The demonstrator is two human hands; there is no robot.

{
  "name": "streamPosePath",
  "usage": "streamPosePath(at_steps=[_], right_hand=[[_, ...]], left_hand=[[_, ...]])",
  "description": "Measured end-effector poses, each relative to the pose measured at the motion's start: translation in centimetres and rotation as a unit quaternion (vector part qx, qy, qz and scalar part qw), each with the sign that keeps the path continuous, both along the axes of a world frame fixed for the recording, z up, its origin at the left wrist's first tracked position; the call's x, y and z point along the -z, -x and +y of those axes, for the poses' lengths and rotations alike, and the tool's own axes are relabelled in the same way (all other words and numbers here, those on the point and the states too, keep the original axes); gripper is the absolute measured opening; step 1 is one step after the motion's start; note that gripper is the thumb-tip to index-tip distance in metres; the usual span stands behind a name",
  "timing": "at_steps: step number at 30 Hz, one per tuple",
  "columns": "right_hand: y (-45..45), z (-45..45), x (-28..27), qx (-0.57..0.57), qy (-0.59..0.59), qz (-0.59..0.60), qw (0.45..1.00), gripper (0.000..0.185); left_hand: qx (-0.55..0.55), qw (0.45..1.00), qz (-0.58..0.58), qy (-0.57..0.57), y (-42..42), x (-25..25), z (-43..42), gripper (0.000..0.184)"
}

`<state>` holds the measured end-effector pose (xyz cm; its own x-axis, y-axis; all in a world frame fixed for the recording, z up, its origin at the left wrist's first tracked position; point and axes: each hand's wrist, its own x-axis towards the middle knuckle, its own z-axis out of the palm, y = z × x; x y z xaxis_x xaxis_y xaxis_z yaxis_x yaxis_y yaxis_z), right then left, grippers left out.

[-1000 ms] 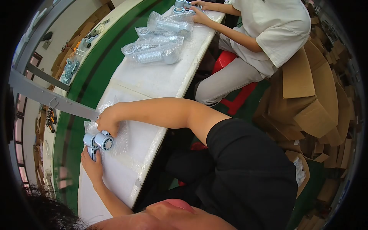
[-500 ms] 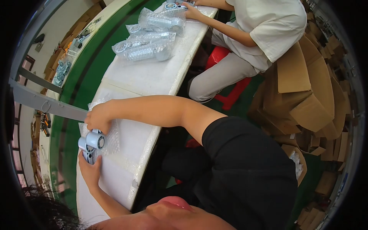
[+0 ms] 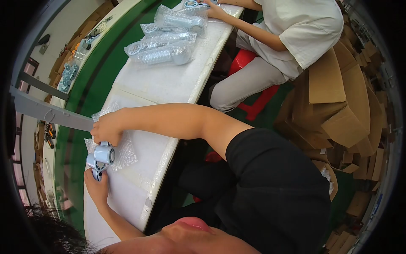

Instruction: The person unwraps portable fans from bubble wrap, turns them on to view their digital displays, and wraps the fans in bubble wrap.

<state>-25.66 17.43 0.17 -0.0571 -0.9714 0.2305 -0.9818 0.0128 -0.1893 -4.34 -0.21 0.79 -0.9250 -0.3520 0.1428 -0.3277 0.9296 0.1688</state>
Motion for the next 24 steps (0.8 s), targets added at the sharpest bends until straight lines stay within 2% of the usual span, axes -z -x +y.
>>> streamPosePath(at_steps=[12,16,24], right_hand=[[-0.8,-0.7,1.4,0.001,-0.011,-0.017,1.000,0.034],[-0.8,-0.8,1.2,-0.001,-0.021,-0.005,1.000,0.032],[-1.1,-1.2,1.4,0.005,-0.007,0.012,1.000,0.030]], left_hand=[[-0.079,0.997,0.015,-0.018,-1.3,0.0,-4.5,0.035],[-0.118,0.992,0.043,0.022,-1.5,0.2,-5.5,0.038],[-0.190,0.978,0.087,0.029,-2.1,0.5,-6.7,0.040]])
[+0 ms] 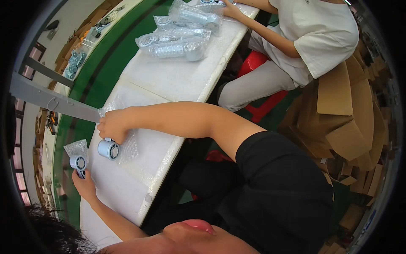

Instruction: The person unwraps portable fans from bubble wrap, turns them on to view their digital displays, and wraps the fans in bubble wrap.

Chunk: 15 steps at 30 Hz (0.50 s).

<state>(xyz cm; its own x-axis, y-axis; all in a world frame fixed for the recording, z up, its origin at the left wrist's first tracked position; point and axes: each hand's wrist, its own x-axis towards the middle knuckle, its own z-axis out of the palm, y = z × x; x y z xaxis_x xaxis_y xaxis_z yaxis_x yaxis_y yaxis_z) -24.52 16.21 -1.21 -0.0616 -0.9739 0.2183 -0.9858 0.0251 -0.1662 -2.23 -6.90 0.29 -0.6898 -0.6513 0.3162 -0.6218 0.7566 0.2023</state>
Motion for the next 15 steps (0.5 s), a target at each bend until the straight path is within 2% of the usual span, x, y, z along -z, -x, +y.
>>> streamPosePath(at_steps=[3,7,13,15], right_hand=[[0.1,0.7,0.5,0.008,-0.001,-0.006,1.000,0.030],[0.0,0.3,0.3,0.010,0.009,0.004,1.000,0.031],[-0.3,0.4,-0.4,-0.003,0.011,-0.026,1.000,0.033],[-0.7,-0.1,0.4,-0.036,0.081,-0.036,0.995,0.034]], left_hand=[[0.008,1.000,0.014,-0.011,0.2,0.3,-0.1,0.041],[-0.036,0.998,-0.013,-0.056,0.8,-1.9,2.2,0.043],[-0.015,1.000,-0.007,-0.020,0.3,-1.4,1.6,0.044],[-0.015,1.000,-0.009,-0.017,0.2,-1.6,1.6,0.043]])
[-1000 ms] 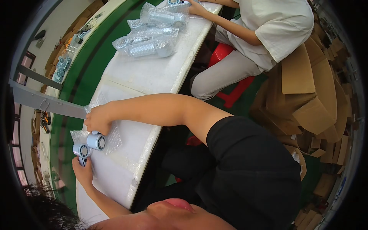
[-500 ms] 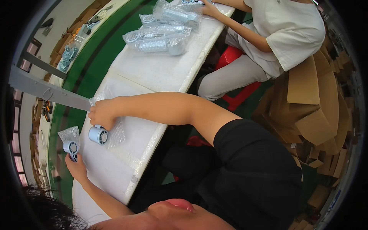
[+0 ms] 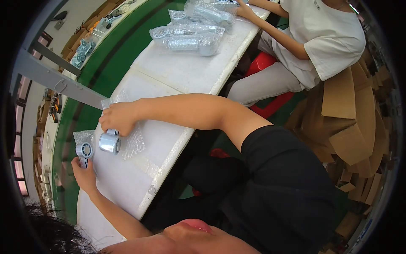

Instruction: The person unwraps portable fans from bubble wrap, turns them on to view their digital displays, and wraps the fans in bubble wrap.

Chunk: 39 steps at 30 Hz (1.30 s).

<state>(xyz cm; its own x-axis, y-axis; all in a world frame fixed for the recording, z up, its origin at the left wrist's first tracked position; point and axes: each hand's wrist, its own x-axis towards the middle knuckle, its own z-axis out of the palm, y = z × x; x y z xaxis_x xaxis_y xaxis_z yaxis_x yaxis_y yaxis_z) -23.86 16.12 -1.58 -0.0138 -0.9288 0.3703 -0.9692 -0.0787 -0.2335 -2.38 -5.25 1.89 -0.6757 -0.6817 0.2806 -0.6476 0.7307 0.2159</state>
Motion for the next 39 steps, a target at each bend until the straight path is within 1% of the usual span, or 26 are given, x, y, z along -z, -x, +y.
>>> streamPosePath(at_steps=[2,3,7,10,12,13,17,18,22,24,25,27,33,37,38,39], right_hand=[[-0.4,-0.2,0.0,-0.030,0.071,-0.011,0.997,0.035],[-0.3,0.0,0.1,-0.027,0.069,-0.010,0.997,0.035],[0.9,1.9,-3.0,-0.005,-0.087,0.032,0.996,0.037],[1.3,1.4,-1.5,0.011,-0.098,0.029,0.995,0.039],[1.6,1.1,-0.5,0.032,-0.108,0.032,0.993,0.042],[1.4,0.9,-0.1,0.033,-0.108,0.034,0.993,0.042],[-0.3,-0.1,0.6,0.022,-0.008,0.053,0.998,0.049],[-0.4,-0.3,0.5,0.023,-0.009,0.055,0.998,0.049],[-0.9,-1.1,-1.9,0.039,-0.193,0.064,0.978,0.058],[-0.5,-0.8,-2.3,0.035,-0.239,0.054,0.969,0.068],[-0.3,-0.2,-2.8,0.035,-0.238,0.057,0.969,0.068],[-0.1,1.6,-4.3,0.029,-0.325,0.045,0.944,0.075],[-0.6,2.7,-6.3,0.041,-0.362,0.104,0.926,0.074],[-1.2,1.3,-7.3,0.012,-0.401,0.201,0.894,0.063],[-1.2,1.1,-7.4,0.010,-0.400,0.205,0.893,0.063],[-1.1,1.1,-7.4,-0.009,-0.373,0.232,0.898,0.061]], left_hand=[[0.003,1.000,-0.003,0.003,0.0,-0.2,0.0,0.043],[0.005,1.000,-0.002,0.001,0.1,-0.1,-0.1,0.043],[-0.009,0.998,0.016,-0.061,-0.1,0.1,-0.7,0.040],[-0.002,0.998,0.027,-0.064,-0.1,0.9,-1.5,0.040],[0.000,0.995,0.022,-0.095,0.1,1.4,-2.1,0.043],[0.001,0.995,0.024,-0.095,0.3,1.7,-2.0,0.043],[0.030,0.998,0.046,-0.012,0.3,2.6,-1.5,0.043],[0.031,0.998,0.048,-0.013,0.2,2.5,-1.5,0.043],[0.037,0.999,-0.006,-0.027,-0.5,2.1,-2.7,0.041],[0.045,0.999,-0.007,-0.020,-0.8,1.9,-3.0,0.041],[0.048,0.999,-0.005,-0.016,-0.7,1.7,-2.9,0.041],[0.051,0.999,-0.001,-0.010,-0.8,1.7,-2.9,0.040],[0.050,0.998,0.036,-0.015,-0.2,1.3,-1.5,0.041],[0.048,0.998,0.035,-0.033,-0.4,1.3,-1.7,0.041],[0.045,0.998,0.037,-0.032,-0.5,1.3,-1.9,0.041],[0.046,0.998,0.040,-0.031,-0.5,1.6,-2.2,0.042]])
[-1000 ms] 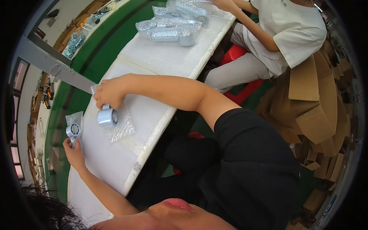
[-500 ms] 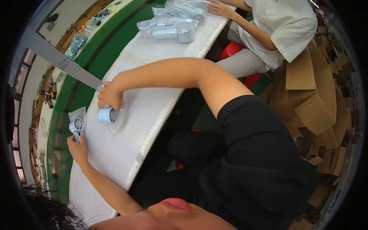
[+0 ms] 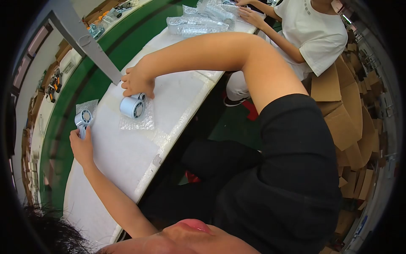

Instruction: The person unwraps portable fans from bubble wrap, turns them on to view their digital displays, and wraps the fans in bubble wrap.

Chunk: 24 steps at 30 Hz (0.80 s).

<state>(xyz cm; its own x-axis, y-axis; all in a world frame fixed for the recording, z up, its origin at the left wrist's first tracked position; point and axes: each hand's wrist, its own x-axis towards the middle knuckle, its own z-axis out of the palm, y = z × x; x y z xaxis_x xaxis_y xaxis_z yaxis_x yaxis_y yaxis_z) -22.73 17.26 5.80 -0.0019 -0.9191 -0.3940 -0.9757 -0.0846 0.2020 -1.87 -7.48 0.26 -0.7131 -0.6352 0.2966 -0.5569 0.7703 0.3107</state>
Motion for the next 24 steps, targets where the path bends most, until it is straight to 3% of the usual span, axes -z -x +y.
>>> streamPosePath(at_steps=[4,13,18,23,24], right_hand=[[0.3,1.3,1.2,-0.095,0.061,0.049,0.992,0.056],[0.1,4.8,1.8,0.023,0.143,-0.110,0.983,0.046],[0.0,8.2,3.4,0.014,0.252,-0.115,0.961,0.049],[0.4,9.5,4.3,0.048,0.257,-0.121,0.958,0.056],[0.6,9.5,4.5,0.042,0.265,-0.103,0.958,0.058]], left_hand=[[0.008,1.000,0.011,0.001,0.0,1.2,-0.6,0.043],[0.000,1.000,-0.013,-0.011,0.0,0.6,-0.2,0.045],[0.009,1.000,-0.015,0.002,0.0,1.2,-0.8,0.045],[0.018,0.999,-0.009,0.025,0.2,2.0,-1.4,0.046],[0.051,0.997,0.038,0.044,0.3,3.1,-2.5,0.044]])
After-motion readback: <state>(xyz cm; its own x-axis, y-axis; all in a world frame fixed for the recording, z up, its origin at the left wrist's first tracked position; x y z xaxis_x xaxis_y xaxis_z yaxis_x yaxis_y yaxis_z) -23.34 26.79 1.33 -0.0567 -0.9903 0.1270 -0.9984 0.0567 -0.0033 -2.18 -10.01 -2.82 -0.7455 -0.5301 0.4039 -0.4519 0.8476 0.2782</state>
